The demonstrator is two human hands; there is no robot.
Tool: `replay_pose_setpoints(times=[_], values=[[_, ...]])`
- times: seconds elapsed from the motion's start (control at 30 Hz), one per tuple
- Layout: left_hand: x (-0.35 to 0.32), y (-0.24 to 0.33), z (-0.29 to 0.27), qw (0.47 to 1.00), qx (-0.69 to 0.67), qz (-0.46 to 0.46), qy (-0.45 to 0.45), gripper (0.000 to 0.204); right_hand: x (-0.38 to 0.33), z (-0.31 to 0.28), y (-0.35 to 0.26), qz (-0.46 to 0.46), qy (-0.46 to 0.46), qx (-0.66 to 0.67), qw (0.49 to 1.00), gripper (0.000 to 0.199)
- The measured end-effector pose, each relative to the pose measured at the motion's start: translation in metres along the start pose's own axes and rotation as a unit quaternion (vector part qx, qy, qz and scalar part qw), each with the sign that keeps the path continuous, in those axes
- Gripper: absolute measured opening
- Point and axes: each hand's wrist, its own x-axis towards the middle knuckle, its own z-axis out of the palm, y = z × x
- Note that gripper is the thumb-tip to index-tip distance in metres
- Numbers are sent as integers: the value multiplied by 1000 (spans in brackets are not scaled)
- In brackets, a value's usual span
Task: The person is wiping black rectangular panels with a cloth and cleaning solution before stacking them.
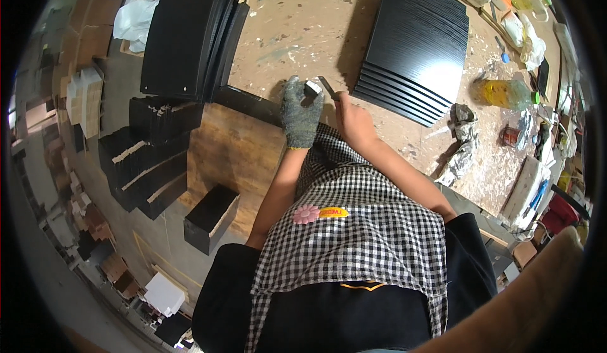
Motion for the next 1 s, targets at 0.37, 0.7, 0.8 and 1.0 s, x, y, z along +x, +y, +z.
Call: replay_pose_setpoints(times=[0.37,0.7,0.8,1.0], values=[[1,3,-3,999,25,31,3,60,0,-8,8,23,9,70,997,17],[-4,38,-28,800,-576,-93,-138,48,-5,-56,-9,180,-73,445,874,16],[-2,43,-25,749,-639,-116,-129,43,-6,-61,-8,122,-26,434,892,18],[10,48,-21,576,-763,-255,-148,23,-7,-81,-5,111,-40,498,859,18]])
